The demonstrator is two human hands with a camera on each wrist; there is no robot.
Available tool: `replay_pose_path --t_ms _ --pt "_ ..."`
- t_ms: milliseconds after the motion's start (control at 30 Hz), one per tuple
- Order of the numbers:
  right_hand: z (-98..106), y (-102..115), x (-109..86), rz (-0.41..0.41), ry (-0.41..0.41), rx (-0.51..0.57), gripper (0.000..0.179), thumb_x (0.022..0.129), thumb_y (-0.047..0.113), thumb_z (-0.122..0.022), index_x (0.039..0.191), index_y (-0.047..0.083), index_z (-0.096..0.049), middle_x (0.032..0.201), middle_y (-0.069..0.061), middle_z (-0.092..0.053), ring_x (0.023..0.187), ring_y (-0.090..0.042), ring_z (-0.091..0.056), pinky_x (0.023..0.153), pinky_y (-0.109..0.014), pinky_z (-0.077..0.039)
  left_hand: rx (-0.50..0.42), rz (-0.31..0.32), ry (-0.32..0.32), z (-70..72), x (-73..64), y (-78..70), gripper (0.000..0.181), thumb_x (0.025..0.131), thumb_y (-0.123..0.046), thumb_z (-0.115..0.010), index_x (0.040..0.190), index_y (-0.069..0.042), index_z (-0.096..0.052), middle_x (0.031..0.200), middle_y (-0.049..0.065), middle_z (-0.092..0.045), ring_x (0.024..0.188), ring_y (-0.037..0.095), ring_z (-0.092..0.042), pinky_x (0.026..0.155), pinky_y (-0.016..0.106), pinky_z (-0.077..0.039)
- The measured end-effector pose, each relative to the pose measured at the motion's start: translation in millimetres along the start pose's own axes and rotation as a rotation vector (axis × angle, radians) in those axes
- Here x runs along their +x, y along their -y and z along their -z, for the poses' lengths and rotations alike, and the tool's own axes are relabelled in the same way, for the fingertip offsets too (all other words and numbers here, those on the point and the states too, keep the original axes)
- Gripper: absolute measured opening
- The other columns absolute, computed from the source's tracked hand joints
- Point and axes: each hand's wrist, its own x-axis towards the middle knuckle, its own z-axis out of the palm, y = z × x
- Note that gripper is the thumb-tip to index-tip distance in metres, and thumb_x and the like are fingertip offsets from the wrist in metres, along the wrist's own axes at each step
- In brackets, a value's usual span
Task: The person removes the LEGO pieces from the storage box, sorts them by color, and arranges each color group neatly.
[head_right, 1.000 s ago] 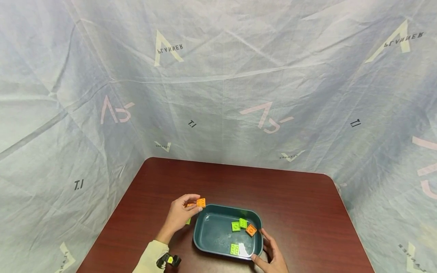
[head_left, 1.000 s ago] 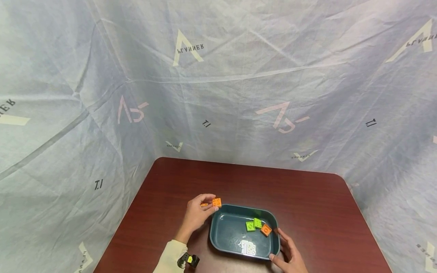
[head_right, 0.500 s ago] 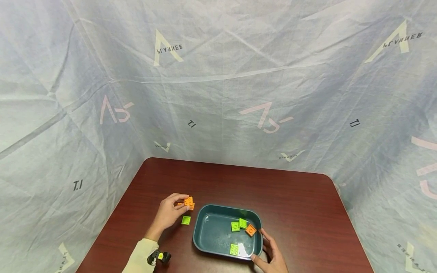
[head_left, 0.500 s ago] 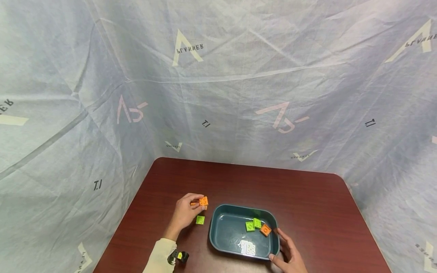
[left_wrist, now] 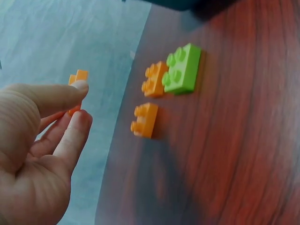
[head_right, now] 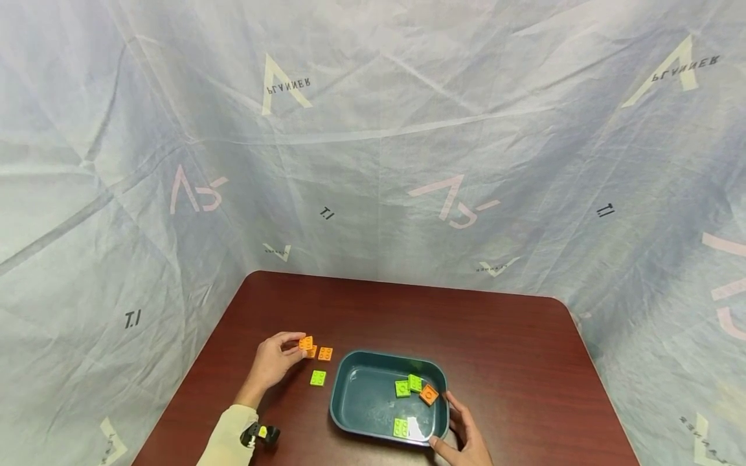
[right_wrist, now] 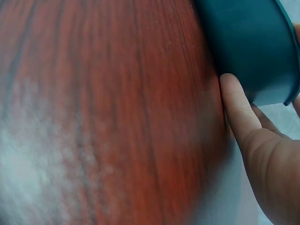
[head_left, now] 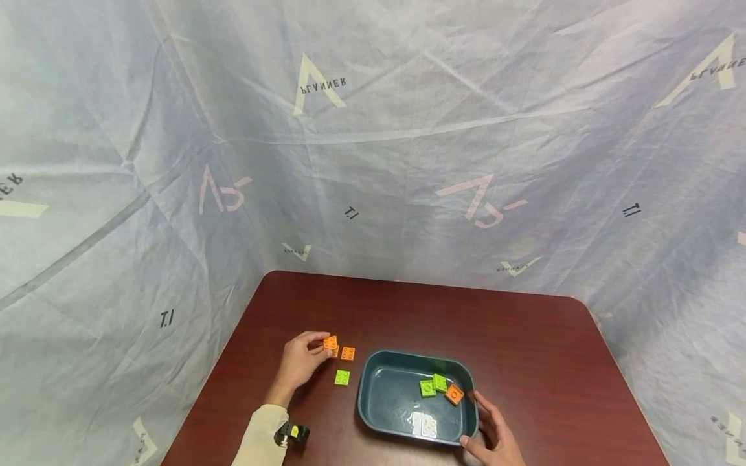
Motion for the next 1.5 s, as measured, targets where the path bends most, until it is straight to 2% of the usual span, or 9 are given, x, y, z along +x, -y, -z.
replay_pose_path --t_ms 133,233,467,667,900,1233,1500 --pt "1.0 -1.5 0.0 -0.01 0.003 -0.005 0.094 0.08 0.012 -0.091 0.16 0.017 -0.042 0.149 -0.029 -0.057 0.123 -0.028 -0.067 0.089 -0.016 -0.053 0.03 0.019 -0.006 3.2 2.0 8.8 0.04 0.088 -0.003 -0.084 0.127 -0.009 -0.076 0.131 0.014 -0.07 0.111 0.033 -0.076 0.085 0.033 -0.064" --pt "1.1 -2.1 0.1 -0.009 0.002 -0.006 0.094 0.08 0.013 -0.091 0.16 0.017 -0.042 0.15 -0.029 -0.057 0.123 -0.028 -0.067 0.09 -0.016 -0.053 0.048 0.02 -0.008 6.3 6.2 15.3 0.04 0.089 -0.001 -0.083 0.128 -0.008 -0.076 0.132 0.016 -0.07 0.112 0.035 -0.076 0.085 0.034 -0.065" --pt "1.1 -2.7 -0.3 0.011 -0.004 -0.014 0.094 0.079 0.011 -0.091 0.16 0.017 -0.043 0.151 -0.028 -0.057 0.115 -0.006 -0.067 0.092 -0.015 -0.051 0.126 0.055 -0.012 14.3 15.9 31.7 0.04 0.09 -0.002 -0.082 0.129 -0.01 -0.075 0.132 0.016 -0.071 0.112 0.032 -0.076 0.085 0.035 -0.065" --pt "1.5 -4.9 -0.5 0.032 -0.002 -0.006 0.094 0.079 0.011 -0.091 0.16 0.017 -0.044 0.149 -0.029 -0.057 0.113 -0.003 -0.066 0.092 -0.015 -0.051 0.162 0.051 0.002 16.6 20.1 41.0 0.041 0.09 0.0 -0.081 0.13 -0.007 -0.074 0.132 0.018 -0.071 0.113 0.032 -0.075 0.087 0.037 -0.064" --pt "1.8 -8.8 -0.7 0.104 -0.005 -0.022 0.092 0.08 0.008 -0.09 0.16 0.012 -0.043 0.144 -0.032 -0.06 0.111 -0.001 -0.066 0.09 -0.015 -0.052 0.203 0.074 0.039 12.9 22.1 47.8 0.041 0.093 0.0 -0.078 0.133 -0.009 -0.073 0.134 0.017 -0.07 0.114 0.031 -0.074 0.087 0.039 -0.064" --pt "1.6 -8.0 -1.1 0.125 -0.004 0.006 0.092 0.08 0.006 -0.09 0.159 0.011 -0.044 0.146 -0.033 -0.058 0.113 -0.001 -0.065 0.092 -0.014 -0.051 0.241 0.074 0.062 10.7 21.4 51.0 0.041 0.093 0.001 -0.078 0.133 -0.008 -0.073 0.133 0.019 -0.07 0.114 0.031 -0.074 0.088 0.04 -0.064" --pt "2.1 -9.3 -0.6 0.131 0.0 0.01 0.092 0.08 0.007 -0.09 0.16 0.01 -0.044 0.147 -0.033 -0.057 0.113 -0.002 -0.066 0.092 -0.014 -0.052 0.264 0.09 0.077 8.8 21.9 52.1 0.042 0.091 0.003 -0.079 0.132 -0.008 -0.073 0.133 0.018 -0.069 0.115 0.03 -0.074 0.086 0.035 -0.064"
